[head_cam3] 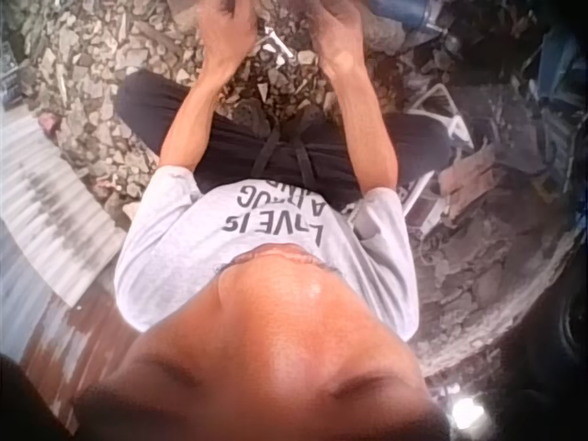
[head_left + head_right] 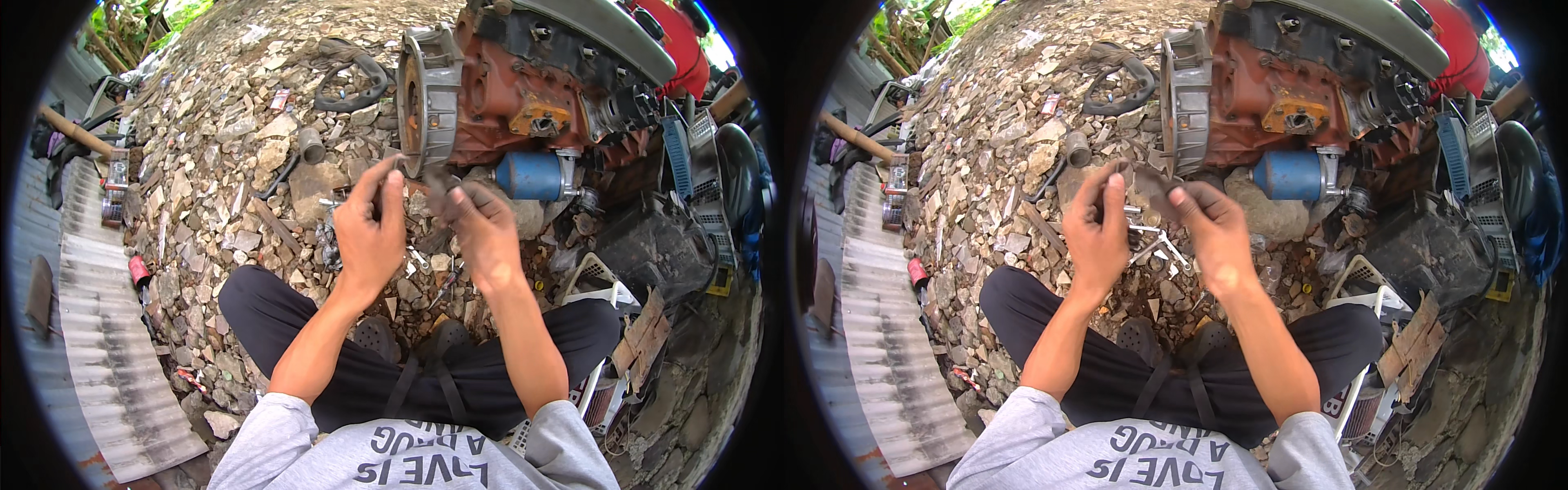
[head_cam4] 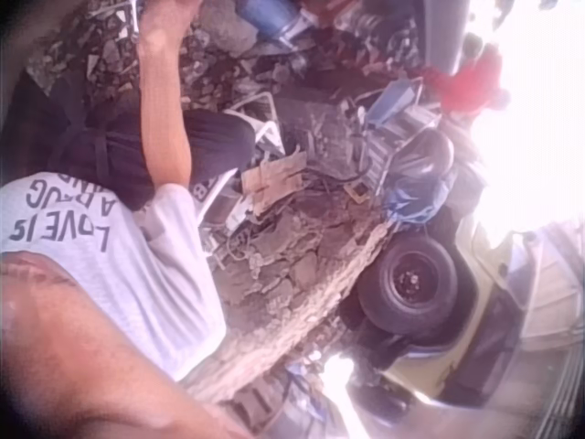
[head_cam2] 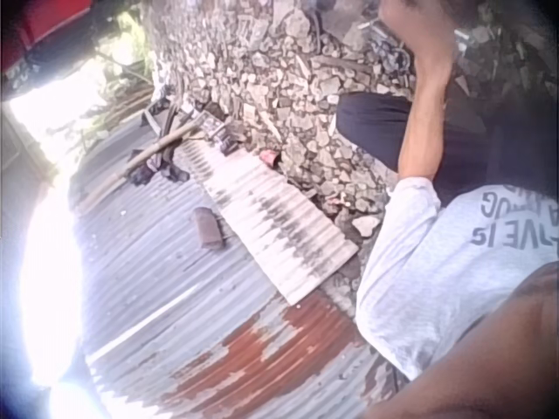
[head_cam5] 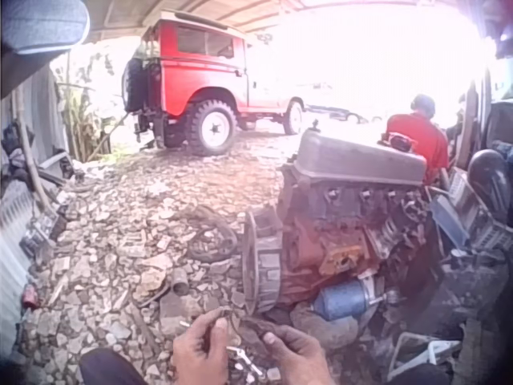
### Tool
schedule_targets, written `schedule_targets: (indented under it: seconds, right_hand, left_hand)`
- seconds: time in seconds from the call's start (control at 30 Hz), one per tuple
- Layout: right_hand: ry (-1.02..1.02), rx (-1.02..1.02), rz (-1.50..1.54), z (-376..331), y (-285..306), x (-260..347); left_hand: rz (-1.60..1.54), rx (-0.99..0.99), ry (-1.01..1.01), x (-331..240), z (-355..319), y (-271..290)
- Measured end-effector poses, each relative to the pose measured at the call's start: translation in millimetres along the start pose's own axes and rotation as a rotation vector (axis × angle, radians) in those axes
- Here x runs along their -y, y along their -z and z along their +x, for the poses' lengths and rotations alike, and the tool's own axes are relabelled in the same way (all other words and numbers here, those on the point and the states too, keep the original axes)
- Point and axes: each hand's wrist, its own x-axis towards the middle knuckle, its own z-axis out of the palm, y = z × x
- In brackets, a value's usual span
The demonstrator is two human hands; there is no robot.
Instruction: The person sits cross-legged on a rocky ground and uses a small metal tool to scrape and clean a small metal part. They repeatedly rub the tool against the part's surface to remove residue.
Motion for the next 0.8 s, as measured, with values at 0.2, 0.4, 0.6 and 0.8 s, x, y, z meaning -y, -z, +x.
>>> schedule_targets:
  seconds: [0.2, 0.4, 0.6, 0.8]
  right_hand:
    - [-0.021, 0.16, 0.098, -7.4, -6.2, -14.4]
    - [-0.192, -0.031, 0.067, -12.8, -12.4, -2.6]
    - [-0.118, -0.088, 0.291, 2.7, -5.6, 8.4]
    - [-0.177, 0.016, 0.104, -14.5, -14.7, -15.2]
  left_hand:
    - [-0.433, 0.128, 0.396, 11.8, 16.8, -4.9]
    - [-0.54, 0.164, 0.507, 17.4, 10.9, -12.8]
    - [-0.392, 0.205, 0.431, 12.8, 16.5, -2.8]
    - [-0.423, 0.1, 0.406, 21.6, 21.0, -15.6]
